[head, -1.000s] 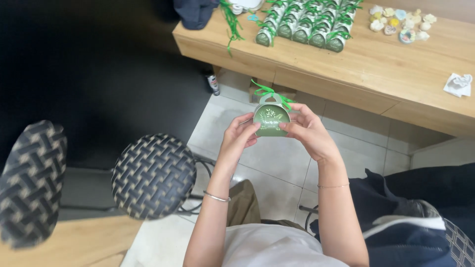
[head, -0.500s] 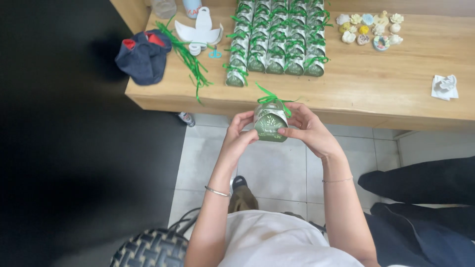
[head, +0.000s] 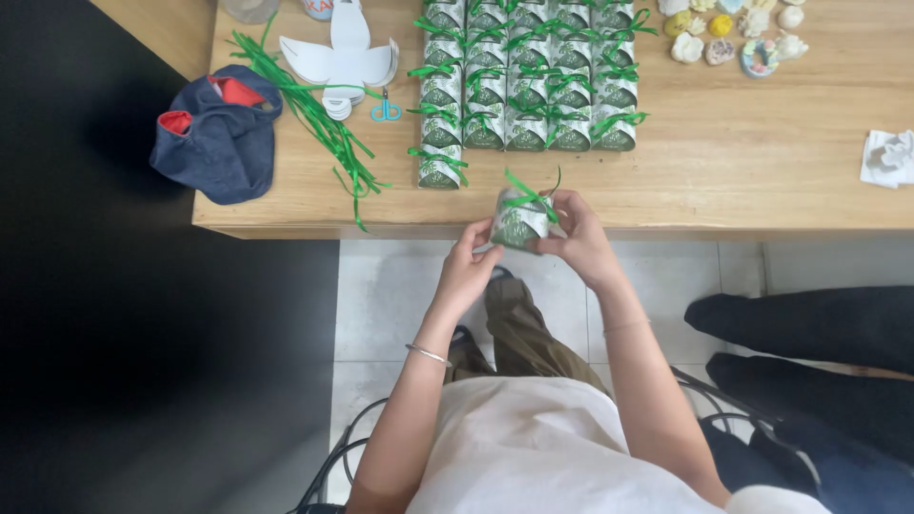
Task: Pick up various handmade candles from a shelf and inspect them over a workbench.
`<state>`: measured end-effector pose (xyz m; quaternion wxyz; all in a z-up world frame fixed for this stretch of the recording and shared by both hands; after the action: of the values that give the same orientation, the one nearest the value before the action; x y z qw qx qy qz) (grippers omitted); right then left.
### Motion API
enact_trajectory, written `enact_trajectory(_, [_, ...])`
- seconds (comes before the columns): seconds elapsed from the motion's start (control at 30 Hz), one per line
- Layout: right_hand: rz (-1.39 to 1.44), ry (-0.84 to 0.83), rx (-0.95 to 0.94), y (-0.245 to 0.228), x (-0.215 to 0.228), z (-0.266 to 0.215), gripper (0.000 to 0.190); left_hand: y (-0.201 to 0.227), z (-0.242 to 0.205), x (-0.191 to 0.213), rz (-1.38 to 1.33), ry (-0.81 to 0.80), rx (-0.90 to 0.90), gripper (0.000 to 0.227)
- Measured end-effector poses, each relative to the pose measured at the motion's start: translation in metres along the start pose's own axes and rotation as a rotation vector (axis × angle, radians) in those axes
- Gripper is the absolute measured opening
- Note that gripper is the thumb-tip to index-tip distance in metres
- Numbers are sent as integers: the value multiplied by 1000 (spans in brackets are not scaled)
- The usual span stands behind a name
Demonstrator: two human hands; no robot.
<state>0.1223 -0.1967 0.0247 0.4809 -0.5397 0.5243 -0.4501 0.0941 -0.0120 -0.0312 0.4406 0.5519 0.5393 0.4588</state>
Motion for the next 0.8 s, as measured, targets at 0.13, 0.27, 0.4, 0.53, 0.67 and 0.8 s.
enact_trajectory(0.13, [-90, 71, 79, 39, 9, 60, 78, -29, 24, -5, 211, 44, 89, 66])
enact_trajectory(0.27, [-332, 4, 93, 72, 7, 115, 78, -58, 55, -1, 285, 111, 187, 77])
enact_trajectory(0.4, [-565, -11, 170, 70, -6, 144, 72, -89, 85, 8, 421, 171, 195, 99])
enact_trajectory(0.53, [-577, -49, 129, 96, -13, 159, 75, -69, 101, 33, 337, 417, 44, 117])
enact_trajectory(0.67, [-634, -119, 171, 94, -25, 165, 79, -76, 119, 44, 404, 464, 61, 115])
enact_trajectory(0.8, [-690, -142, 193, 90, -34, 166, 85, -51, 120, 46, 271, 469, 370, 107])
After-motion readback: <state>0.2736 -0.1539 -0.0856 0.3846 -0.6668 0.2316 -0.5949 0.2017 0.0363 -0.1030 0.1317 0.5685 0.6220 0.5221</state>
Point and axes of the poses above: each hand's wrist, its own z-axis towards the middle knuckle, its own x-axis out of the back of the hand, y = z × x, the point moved 9 cm from there along z, towards the middle knuckle, and after that the axes turned 6 degrees about y, right-handed, at the moved point
